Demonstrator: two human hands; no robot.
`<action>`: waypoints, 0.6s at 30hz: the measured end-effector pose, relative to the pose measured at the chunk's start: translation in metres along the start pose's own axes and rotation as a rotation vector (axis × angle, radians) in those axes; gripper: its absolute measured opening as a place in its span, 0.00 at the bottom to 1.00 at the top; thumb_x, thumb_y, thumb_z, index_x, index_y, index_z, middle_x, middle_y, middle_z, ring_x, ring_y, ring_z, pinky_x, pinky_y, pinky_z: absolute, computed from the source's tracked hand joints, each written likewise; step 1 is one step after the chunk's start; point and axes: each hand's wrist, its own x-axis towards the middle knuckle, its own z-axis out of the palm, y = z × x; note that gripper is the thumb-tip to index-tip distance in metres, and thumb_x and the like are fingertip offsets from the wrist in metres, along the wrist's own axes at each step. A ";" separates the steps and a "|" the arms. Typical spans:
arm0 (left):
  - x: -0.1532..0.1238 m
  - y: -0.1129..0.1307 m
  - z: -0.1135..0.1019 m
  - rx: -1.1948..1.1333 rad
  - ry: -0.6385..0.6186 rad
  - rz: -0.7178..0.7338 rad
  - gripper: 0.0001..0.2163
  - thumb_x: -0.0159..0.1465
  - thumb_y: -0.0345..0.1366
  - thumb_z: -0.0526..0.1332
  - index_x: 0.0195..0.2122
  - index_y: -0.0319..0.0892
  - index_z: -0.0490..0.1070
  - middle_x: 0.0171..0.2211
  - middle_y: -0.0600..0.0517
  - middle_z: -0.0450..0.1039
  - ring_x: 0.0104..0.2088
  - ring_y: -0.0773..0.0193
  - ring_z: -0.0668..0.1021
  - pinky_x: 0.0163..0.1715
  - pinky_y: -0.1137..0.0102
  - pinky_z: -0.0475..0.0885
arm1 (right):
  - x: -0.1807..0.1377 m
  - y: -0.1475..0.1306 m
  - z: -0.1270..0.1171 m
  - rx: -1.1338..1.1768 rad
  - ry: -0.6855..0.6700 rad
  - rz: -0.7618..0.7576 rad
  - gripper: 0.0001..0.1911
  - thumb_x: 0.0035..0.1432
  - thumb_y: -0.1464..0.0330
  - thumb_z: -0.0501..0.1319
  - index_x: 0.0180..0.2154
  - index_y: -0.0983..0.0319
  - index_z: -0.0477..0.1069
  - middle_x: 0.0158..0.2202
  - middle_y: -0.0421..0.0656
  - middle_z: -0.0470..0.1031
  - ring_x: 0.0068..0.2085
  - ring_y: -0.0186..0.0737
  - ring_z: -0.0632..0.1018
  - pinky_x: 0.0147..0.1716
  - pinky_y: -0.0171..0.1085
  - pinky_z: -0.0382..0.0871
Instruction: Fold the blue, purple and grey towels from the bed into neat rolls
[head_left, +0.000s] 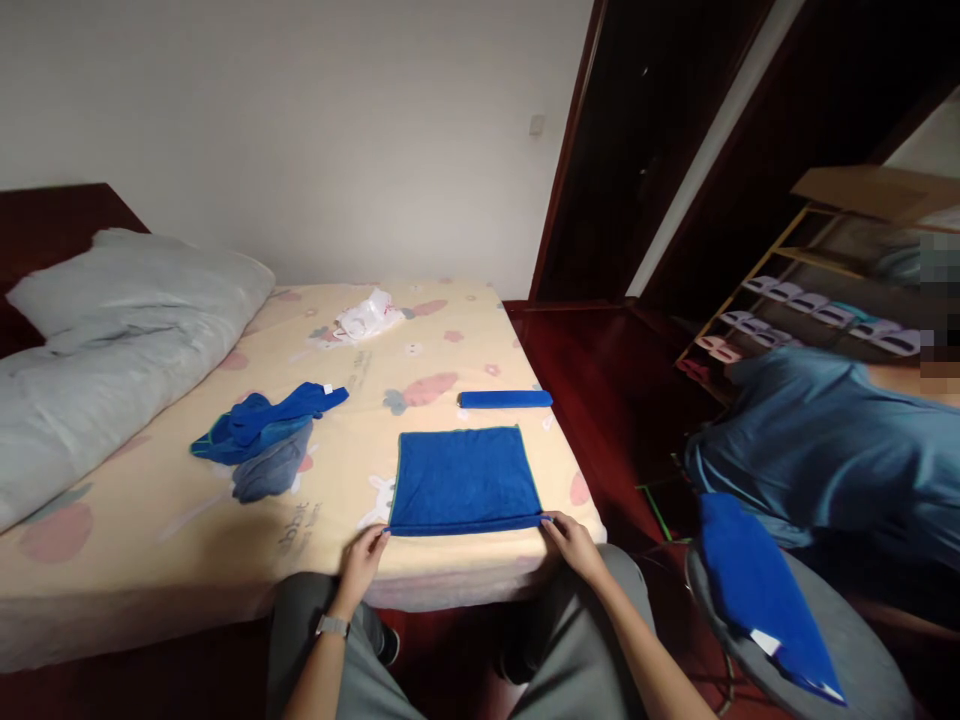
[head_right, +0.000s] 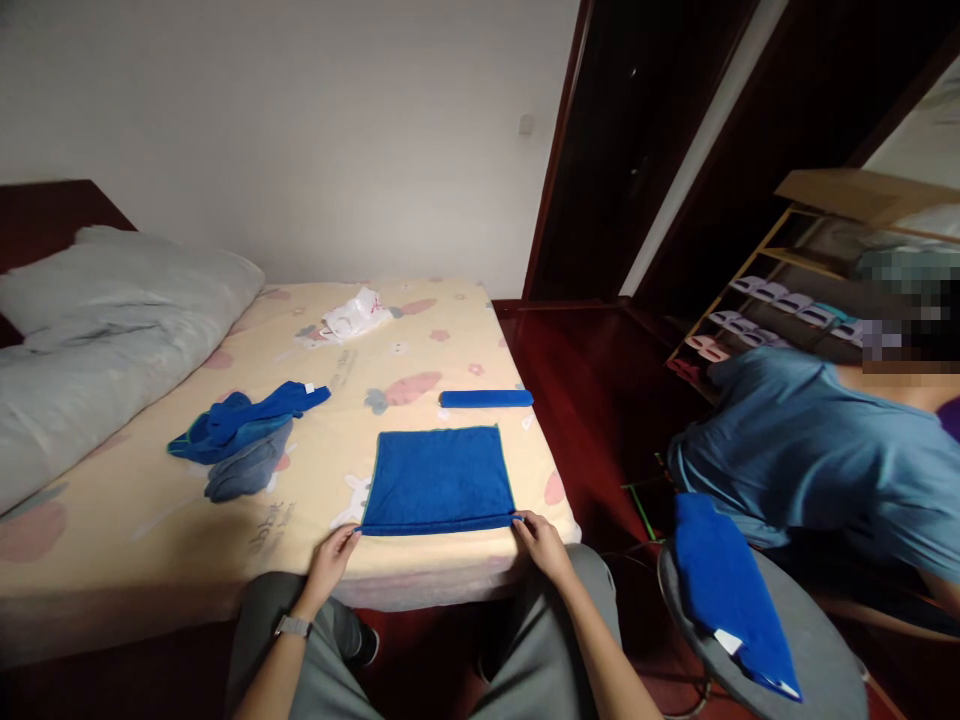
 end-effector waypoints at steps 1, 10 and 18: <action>0.000 0.001 0.001 0.011 0.014 -0.001 0.20 0.65 0.52 0.55 0.42 0.43 0.77 0.43 0.46 0.81 0.43 0.56 0.82 0.47 0.63 0.77 | 0.001 0.002 0.001 0.010 0.002 0.008 0.22 0.62 0.53 0.54 0.44 0.60 0.76 0.46 0.49 0.80 0.49 0.50 0.79 0.53 0.45 0.70; 0.018 0.016 0.020 0.321 0.138 0.008 0.17 0.69 0.44 0.49 0.41 0.42 0.76 0.41 0.44 0.81 0.43 0.55 0.80 0.47 0.61 0.72 | 0.015 0.012 0.011 -0.129 0.090 0.041 0.26 0.65 0.54 0.47 0.47 0.62 0.75 0.47 0.52 0.80 0.50 0.51 0.78 0.53 0.45 0.69; 0.016 0.029 0.029 0.600 0.193 0.071 0.16 0.71 0.39 0.48 0.42 0.40 0.75 0.39 0.43 0.79 0.43 0.53 0.77 0.45 0.61 0.65 | 0.017 0.000 0.014 -0.460 0.138 0.045 0.24 0.69 0.59 0.45 0.49 0.62 0.75 0.43 0.52 0.80 0.45 0.51 0.79 0.48 0.43 0.68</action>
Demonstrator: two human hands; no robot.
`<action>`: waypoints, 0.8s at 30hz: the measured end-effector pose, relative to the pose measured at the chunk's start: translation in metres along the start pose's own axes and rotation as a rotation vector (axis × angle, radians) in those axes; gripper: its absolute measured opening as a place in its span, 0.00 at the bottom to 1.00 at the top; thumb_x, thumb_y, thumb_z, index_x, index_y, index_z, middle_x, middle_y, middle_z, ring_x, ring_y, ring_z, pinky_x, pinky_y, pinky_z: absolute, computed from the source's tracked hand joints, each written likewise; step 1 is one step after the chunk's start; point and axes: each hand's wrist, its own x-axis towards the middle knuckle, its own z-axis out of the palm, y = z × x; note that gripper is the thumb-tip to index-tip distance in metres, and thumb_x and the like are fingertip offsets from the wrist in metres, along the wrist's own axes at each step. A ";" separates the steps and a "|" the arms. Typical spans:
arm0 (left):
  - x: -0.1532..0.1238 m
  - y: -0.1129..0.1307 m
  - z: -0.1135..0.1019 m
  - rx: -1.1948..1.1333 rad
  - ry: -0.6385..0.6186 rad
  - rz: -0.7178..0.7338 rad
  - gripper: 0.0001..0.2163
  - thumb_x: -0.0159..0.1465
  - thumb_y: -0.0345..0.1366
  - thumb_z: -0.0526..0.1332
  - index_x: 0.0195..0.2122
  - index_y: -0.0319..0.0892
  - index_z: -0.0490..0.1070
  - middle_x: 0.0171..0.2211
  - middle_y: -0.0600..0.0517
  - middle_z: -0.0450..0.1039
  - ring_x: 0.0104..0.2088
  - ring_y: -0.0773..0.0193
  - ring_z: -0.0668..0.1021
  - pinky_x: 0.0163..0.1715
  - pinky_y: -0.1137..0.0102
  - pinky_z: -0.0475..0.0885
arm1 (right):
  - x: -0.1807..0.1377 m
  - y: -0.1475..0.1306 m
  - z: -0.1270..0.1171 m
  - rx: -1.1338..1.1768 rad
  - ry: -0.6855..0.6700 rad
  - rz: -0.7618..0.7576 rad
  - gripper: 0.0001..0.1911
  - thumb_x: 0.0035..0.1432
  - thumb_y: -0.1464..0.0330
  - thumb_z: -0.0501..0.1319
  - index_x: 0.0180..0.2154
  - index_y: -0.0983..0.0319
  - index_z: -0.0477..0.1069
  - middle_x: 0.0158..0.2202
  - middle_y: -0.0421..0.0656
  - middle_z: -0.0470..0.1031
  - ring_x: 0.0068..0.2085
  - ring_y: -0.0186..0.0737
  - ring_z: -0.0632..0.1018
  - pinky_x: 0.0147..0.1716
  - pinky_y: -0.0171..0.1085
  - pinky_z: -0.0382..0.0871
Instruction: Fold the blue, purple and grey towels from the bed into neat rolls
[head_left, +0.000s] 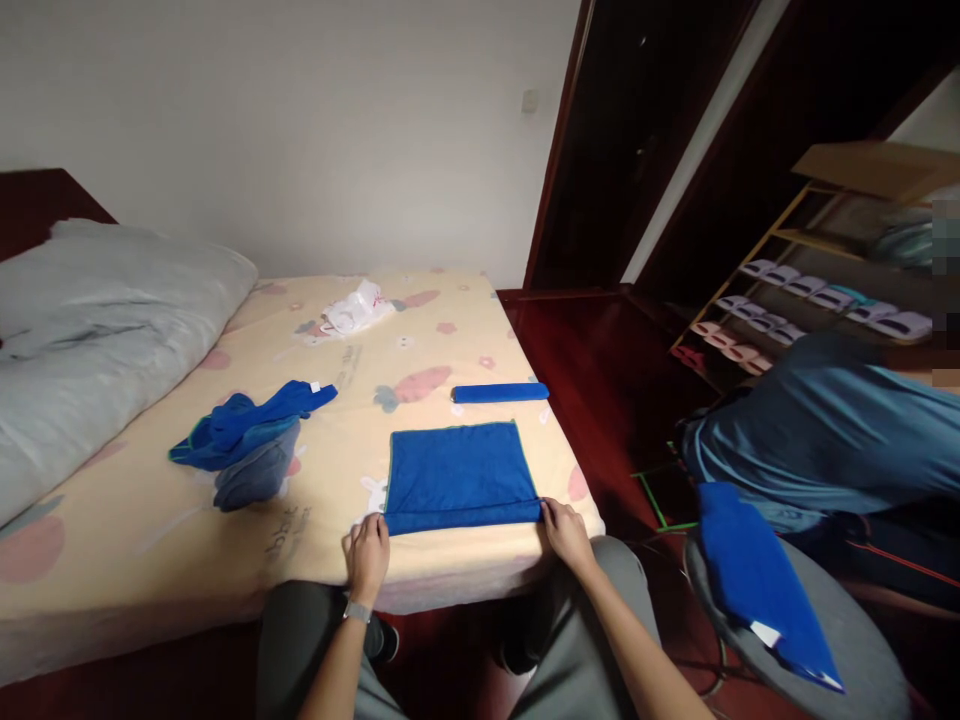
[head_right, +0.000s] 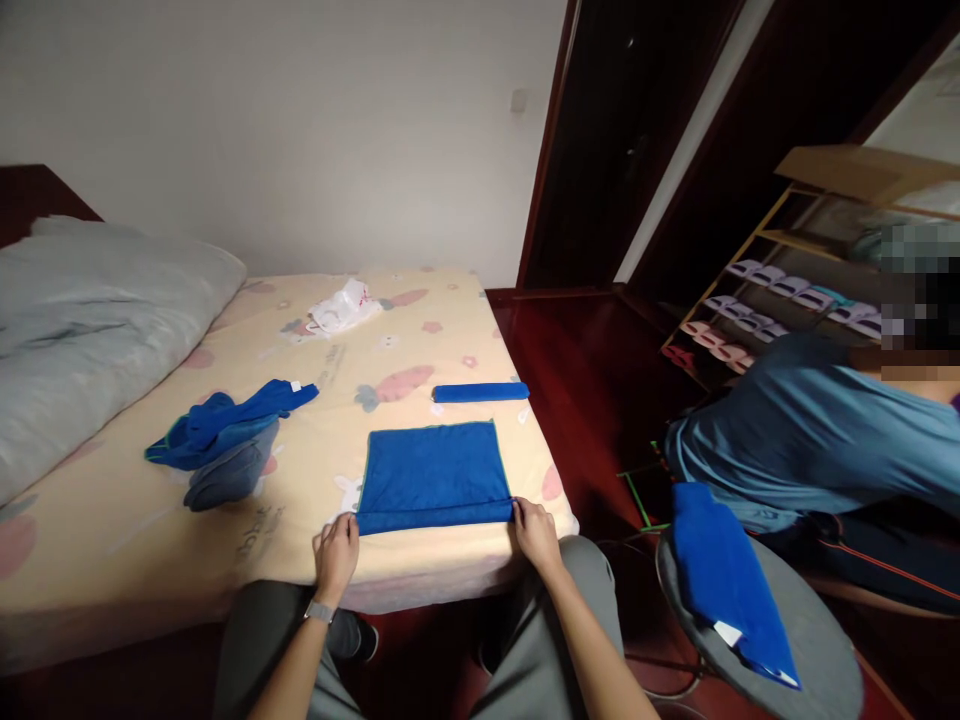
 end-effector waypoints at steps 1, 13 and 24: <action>-0.001 0.001 0.000 0.024 0.021 0.017 0.16 0.71 0.38 0.48 0.42 0.40 0.75 0.39 0.43 0.79 0.43 0.53 0.77 0.45 0.62 0.65 | 0.000 0.000 -0.001 -0.005 0.002 -0.008 0.24 0.69 0.59 0.44 0.50 0.61 0.75 0.43 0.52 0.80 0.45 0.50 0.79 0.48 0.43 0.68; -0.002 -0.003 0.001 0.052 0.123 0.060 0.16 0.72 0.40 0.48 0.46 0.41 0.75 0.42 0.44 0.79 0.43 0.54 0.76 0.45 0.62 0.64 | 0.005 -0.005 0.001 -0.113 0.043 -0.009 0.24 0.70 0.59 0.44 0.46 0.63 0.75 0.40 0.52 0.81 0.41 0.50 0.79 0.43 0.42 0.66; 0.002 0.000 -0.002 0.018 0.080 0.082 0.16 0.72 0.39 0.49 0.48 0.42 0.75 0.41 0.43 0.80 0.42 0.53 0.77 0.46 0.62 0.63 | 0.005 -0.008 0.000 -0.182 0.072 -0.010 0.22 0.71 0.60 0.46 0.46 0.63 0.75 0.40 0.51 0.81 0.41 0.50 0.79 0.42 0.41 0.64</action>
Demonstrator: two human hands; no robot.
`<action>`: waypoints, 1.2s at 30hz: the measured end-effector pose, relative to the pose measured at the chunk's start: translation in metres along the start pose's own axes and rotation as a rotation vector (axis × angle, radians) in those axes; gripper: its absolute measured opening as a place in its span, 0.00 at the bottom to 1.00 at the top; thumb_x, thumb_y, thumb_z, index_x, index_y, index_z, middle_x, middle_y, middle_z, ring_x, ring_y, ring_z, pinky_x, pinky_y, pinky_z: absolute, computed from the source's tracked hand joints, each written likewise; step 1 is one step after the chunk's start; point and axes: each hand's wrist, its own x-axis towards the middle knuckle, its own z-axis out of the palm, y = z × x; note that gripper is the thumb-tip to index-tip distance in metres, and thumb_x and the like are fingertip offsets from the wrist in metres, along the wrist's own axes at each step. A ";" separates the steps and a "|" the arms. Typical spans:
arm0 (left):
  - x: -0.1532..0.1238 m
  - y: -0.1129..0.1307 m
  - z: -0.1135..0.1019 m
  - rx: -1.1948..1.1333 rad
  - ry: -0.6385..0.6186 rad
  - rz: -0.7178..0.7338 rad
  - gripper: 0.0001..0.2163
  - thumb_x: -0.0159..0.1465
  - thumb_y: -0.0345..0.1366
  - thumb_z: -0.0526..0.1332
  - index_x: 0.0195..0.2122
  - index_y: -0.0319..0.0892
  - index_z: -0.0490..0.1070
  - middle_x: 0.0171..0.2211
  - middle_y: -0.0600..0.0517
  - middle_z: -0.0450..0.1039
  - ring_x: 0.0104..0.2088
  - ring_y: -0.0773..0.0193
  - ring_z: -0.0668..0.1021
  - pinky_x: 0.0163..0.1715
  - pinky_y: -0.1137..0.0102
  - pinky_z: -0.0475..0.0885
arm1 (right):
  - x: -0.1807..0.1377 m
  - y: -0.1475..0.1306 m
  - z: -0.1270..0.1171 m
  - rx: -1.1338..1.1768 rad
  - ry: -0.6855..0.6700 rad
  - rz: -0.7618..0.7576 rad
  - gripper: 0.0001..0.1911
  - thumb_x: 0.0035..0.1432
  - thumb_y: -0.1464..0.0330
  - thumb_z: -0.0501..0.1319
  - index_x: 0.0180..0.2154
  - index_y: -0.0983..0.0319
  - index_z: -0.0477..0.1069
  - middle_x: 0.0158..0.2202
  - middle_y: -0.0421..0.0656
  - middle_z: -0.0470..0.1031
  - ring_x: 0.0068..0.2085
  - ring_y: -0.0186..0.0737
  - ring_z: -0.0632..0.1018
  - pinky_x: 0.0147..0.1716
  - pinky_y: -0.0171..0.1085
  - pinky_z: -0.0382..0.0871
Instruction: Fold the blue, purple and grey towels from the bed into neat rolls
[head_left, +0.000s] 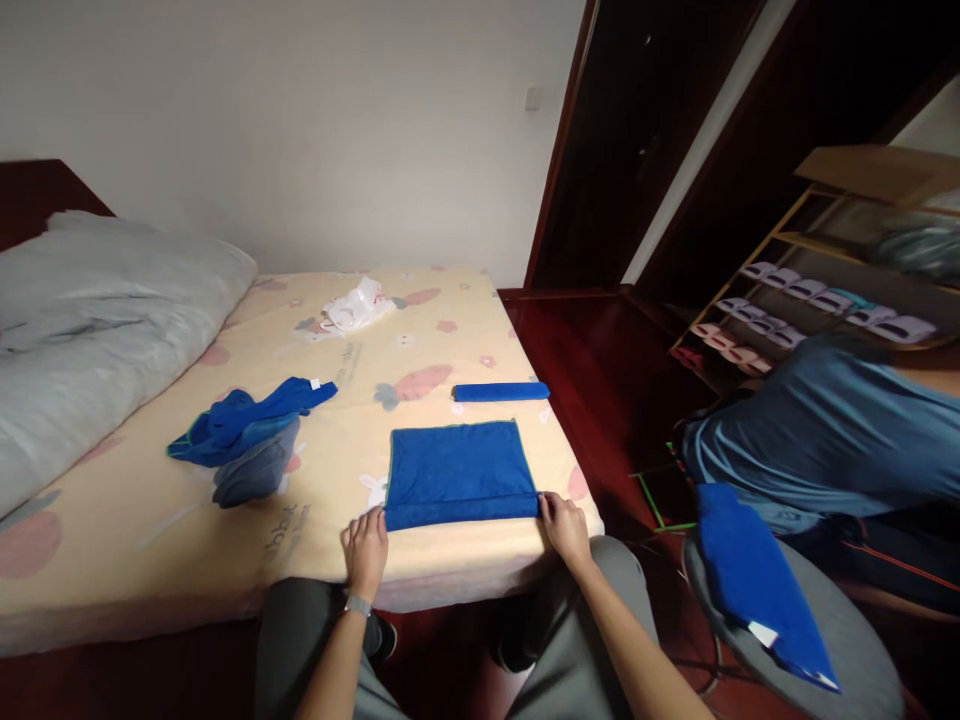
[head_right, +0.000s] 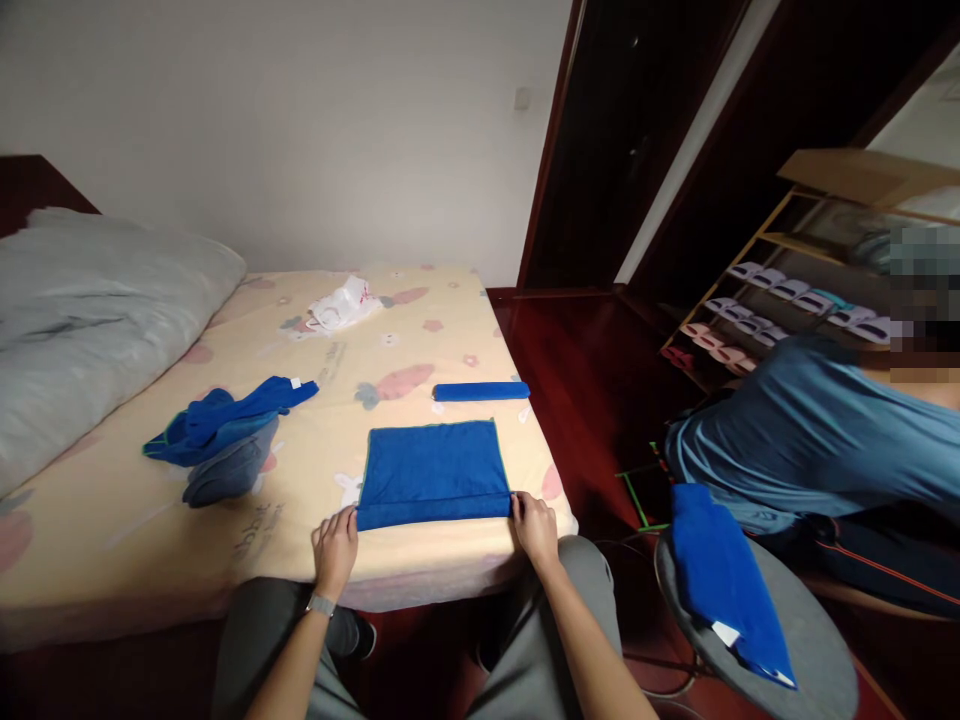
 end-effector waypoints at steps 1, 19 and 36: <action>0.000 0.000 -0.001 0.010 -0.016 0.004 0.16 0.71 0.39 0.49 0.48 0.42 0.76 0.40 0.43 0.80 0.42 0.53 0.76 0.46 0.62 0.63 | 0.000 0.000 0.000 -0.010 -0.010 0.001 0.21 0.71 0.61 0.46 0.46 0.63 0.75 0.40 0.51 0.81 0.41 0.49 0.79 0.41 0.41 0.64; 0.000 0.033 -0.018 -0.035 -0.062 0.322 0.21 0.72 0.38 0.50 0.65 0.47 0.62 0.62 0.46 0.67 0.62 0.54 0.68 0.61 0.57 0.63 | -0.003 -0.003 -0.005 -0.015 0.017 -0.020 0.20 0.71 0.62 0.47 0.46 0.61 0.76 0.41 0.49 0.81 0.40 0.48 0.78 0.40 0.40 0.63; -0.006 0.079 -0.007 0.007 -0.266 0.575 0.30 0.72 0.46 0.48 0.72 0.45 0.42 0.71 0.47 0.47 0.70 0.55 0.55 0.67 0.54 0.55 | -0.054 -0.125 0.027 0.039 0.073 -0.564 0.29 0.71 0.63 0.49 0.68 0.65 0.53 0.68 0.49 0.59 0.67 0.48 0.60 0.65 0.49 0.54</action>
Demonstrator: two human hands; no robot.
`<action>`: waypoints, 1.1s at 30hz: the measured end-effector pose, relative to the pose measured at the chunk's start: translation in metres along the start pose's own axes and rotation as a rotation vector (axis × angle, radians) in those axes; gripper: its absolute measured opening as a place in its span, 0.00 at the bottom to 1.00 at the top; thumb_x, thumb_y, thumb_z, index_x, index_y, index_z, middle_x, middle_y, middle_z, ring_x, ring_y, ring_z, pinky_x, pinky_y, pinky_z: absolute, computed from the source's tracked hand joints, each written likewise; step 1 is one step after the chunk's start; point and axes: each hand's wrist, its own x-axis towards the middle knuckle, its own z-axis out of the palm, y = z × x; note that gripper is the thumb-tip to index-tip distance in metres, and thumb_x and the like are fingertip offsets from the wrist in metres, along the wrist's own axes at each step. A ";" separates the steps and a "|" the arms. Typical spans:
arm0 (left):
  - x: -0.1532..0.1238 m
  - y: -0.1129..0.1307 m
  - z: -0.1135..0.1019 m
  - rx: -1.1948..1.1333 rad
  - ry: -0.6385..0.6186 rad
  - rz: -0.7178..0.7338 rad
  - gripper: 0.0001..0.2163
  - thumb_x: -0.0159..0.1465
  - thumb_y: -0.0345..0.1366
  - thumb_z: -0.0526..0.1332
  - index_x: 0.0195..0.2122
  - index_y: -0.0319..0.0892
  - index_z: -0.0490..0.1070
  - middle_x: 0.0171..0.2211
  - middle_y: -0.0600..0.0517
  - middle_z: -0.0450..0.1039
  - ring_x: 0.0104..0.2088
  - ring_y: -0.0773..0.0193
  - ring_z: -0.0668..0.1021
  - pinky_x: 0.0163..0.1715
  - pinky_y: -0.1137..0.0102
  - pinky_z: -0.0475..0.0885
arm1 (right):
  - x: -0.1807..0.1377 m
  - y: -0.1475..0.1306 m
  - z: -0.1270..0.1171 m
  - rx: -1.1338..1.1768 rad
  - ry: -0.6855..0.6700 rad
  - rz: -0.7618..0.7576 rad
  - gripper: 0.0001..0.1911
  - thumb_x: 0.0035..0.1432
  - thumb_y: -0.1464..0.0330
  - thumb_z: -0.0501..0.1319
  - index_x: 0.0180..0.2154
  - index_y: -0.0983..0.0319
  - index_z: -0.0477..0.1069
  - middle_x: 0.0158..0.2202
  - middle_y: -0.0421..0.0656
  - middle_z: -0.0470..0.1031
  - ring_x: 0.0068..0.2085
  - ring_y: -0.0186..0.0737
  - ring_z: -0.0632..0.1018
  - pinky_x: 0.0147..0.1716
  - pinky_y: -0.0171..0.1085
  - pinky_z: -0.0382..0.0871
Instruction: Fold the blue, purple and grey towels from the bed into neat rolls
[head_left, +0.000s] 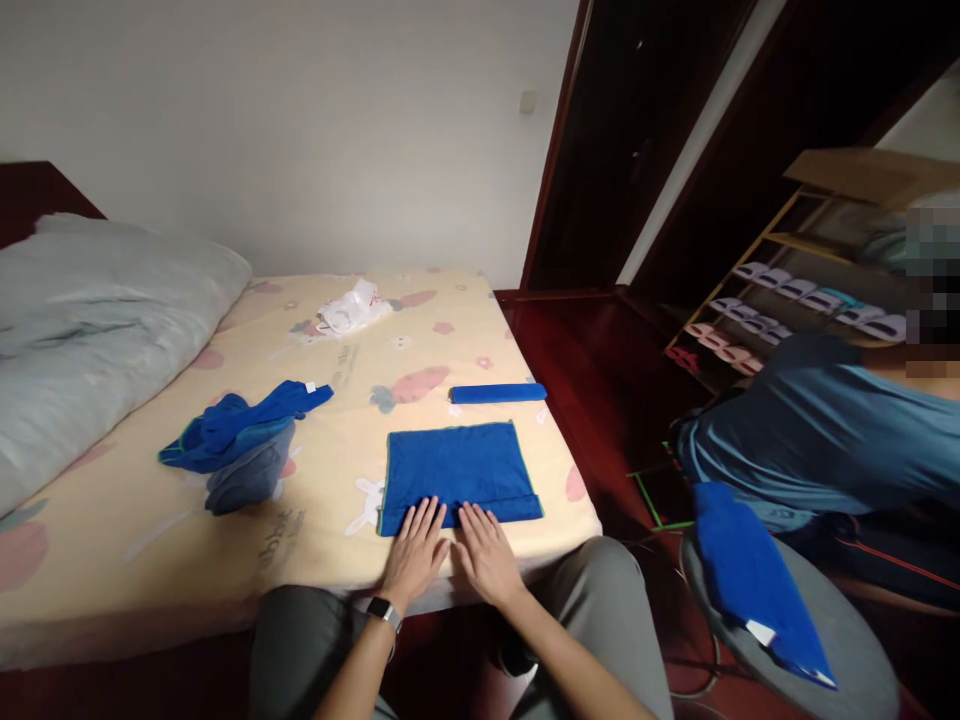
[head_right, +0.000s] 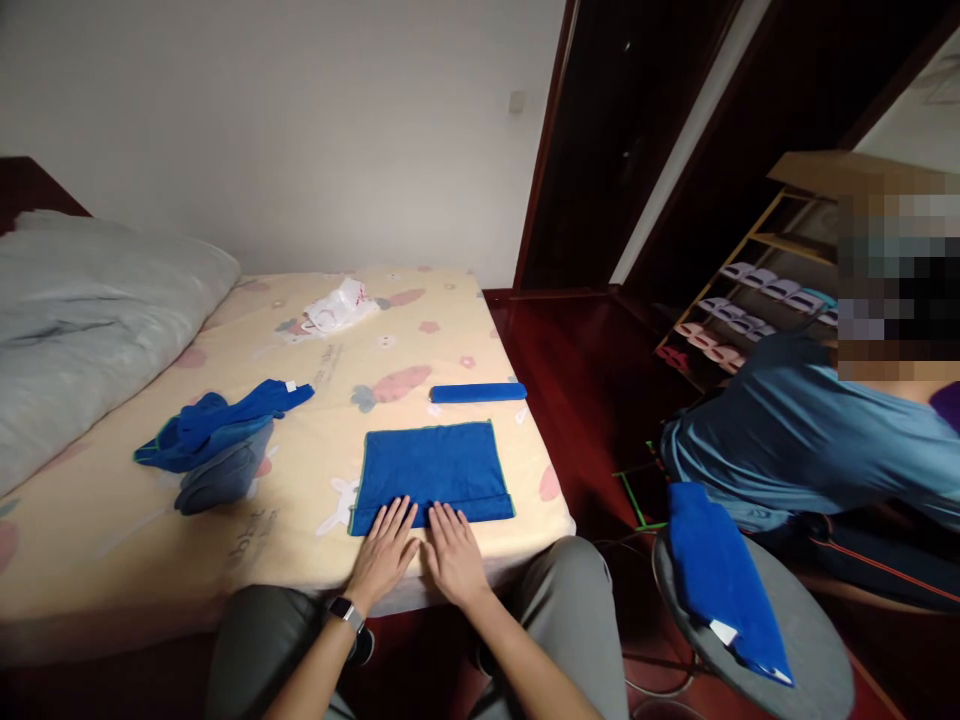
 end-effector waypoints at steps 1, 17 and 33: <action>0.001 -0.001 0.003 -0.001 -0.003 -0.003 0.30 0.72 0.46 0.48 0.72 0.45 0.42 0.71 0.47 0.48 0.70 0.54 0.55 0.67 0.54 0.55 | 0.001 -0.008 0.008 -0.004 -0.014 -0.008 0.30 0.71 0.61 0.49 0.69 0.66 0.51 0.68 0.49 0.58 0.68 0.48 0.58 0.66 0.49 0.53; -0.054 -0.070 0.005 -0.061 -0.038 -0.054 0.31 0.71 0.49 0.49 0.72 0.47 0.41 0.70 0.47 0.51 0.69 0.55 0.59 0.64 0.55 0.62 | -0.034 0.109 -0.006 -0.076 -0.159 -0.039 0.34 0.71 0.59 0.48 0.71 0.64 0.42 0.70 0.50 0.50 0.70 0.48 0.56 0.66 0.50 0.55; -0.046 -0.100 0.014 -0.218 0.163 -0.142 0.18 0.68 0.31 0.51 0.57 0.48 0.70 0.56 0.50 0.74 0.56 0.59 0.74 0.58 0.57 0.72 | -0.031 0.136 -0.030 0.194 -0.123 0.120 0.31 0.56 0.76 0.53 0.62 0.61 0.66 0.61 0.50 0.70 0.61 0.47 0.71 0.61 0.49 0.68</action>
